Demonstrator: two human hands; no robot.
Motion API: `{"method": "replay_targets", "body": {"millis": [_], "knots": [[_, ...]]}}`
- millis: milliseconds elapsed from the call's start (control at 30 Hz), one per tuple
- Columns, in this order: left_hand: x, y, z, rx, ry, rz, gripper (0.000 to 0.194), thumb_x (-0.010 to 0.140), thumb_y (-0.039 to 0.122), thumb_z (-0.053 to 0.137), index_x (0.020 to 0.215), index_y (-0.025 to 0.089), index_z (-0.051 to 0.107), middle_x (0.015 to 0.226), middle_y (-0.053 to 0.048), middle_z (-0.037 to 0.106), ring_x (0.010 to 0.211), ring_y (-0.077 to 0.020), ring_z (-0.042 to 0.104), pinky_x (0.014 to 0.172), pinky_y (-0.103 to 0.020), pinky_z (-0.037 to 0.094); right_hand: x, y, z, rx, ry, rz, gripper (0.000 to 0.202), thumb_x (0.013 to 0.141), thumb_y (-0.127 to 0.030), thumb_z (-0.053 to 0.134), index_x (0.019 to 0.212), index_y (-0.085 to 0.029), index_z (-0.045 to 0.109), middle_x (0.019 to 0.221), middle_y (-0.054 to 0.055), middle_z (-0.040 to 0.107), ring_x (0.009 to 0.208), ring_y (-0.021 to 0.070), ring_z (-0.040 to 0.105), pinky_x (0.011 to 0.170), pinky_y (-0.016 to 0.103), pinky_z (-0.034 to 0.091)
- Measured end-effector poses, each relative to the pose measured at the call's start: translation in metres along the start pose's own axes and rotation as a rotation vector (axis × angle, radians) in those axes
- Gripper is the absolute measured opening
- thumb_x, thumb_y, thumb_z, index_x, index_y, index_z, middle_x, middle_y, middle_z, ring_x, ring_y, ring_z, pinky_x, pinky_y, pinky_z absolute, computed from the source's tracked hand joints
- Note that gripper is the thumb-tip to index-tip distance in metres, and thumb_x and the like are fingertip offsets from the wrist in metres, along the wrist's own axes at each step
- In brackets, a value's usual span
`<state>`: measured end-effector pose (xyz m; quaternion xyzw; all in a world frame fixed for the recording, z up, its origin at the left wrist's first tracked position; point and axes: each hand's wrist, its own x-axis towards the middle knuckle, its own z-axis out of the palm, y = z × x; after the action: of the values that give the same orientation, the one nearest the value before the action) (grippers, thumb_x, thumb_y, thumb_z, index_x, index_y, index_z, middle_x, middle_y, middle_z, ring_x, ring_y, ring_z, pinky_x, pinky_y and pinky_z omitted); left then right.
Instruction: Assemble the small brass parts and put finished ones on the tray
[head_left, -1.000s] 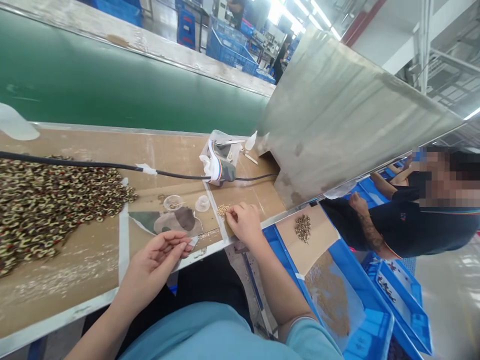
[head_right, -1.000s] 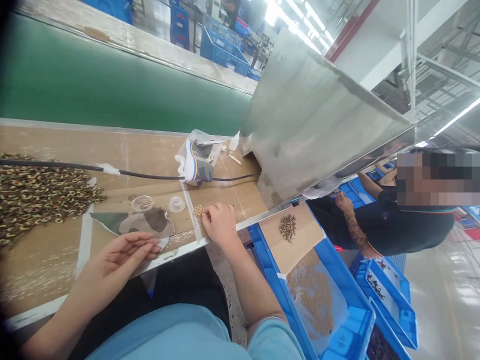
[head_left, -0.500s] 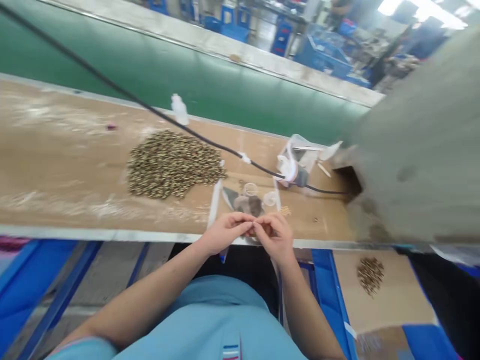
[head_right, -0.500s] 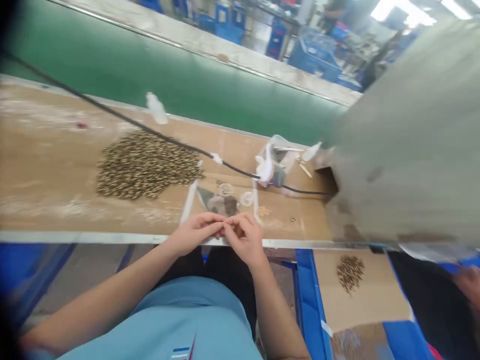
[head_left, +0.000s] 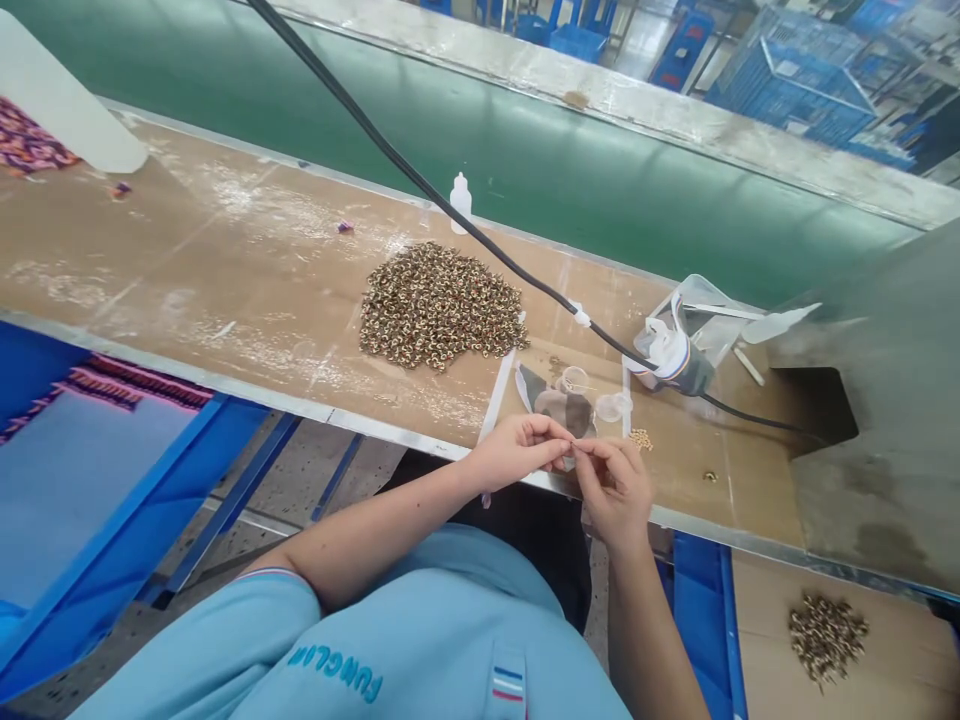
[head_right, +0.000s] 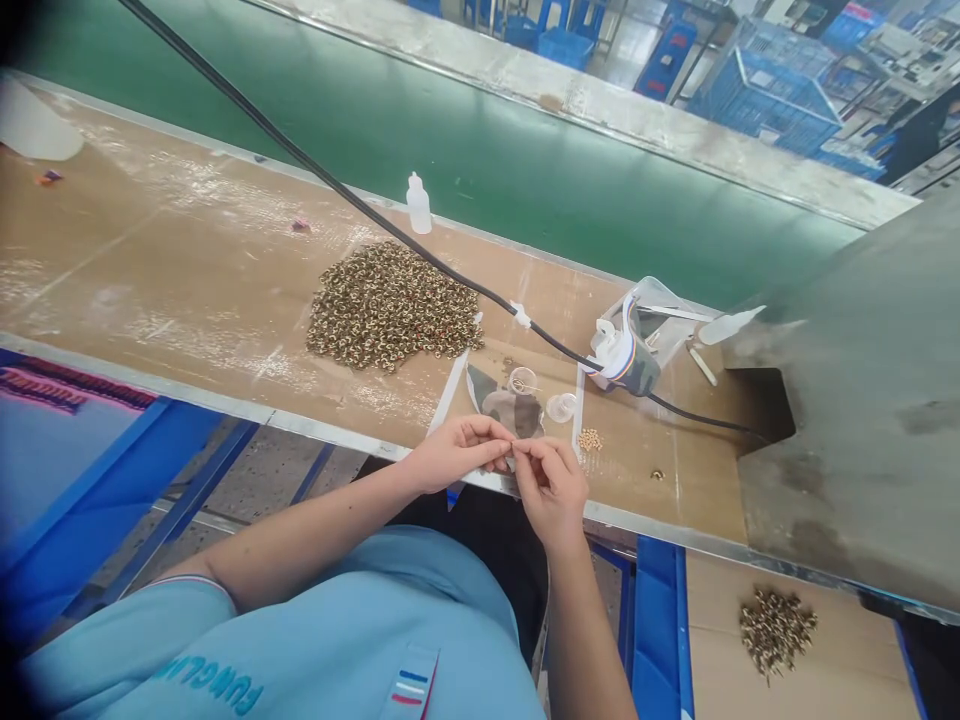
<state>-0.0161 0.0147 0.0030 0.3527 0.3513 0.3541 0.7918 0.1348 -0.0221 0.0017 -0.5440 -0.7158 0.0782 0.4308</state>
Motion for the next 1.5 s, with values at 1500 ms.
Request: {"method": "replay_targets", "body": {"millis": [1500], "knots": [[-0.0007,-0.0012,0.0024,0.11,0.065,0.051,0.019,0.071,0.026,0.07,0.077,0.009,0.062,0.058,0.0,0.061,0.055,-0.007,0.056,0.055,-0.019,0.045,-0.0029,-0.0001,0.0056,-0.1,-0.027,0.015,0.01,0.089,-0.024,0.051,0.083,-0.022,0.058,0.079,0.002,0.061,0.074,0.0136,0.058,0.062,0.026,0.046]]}}
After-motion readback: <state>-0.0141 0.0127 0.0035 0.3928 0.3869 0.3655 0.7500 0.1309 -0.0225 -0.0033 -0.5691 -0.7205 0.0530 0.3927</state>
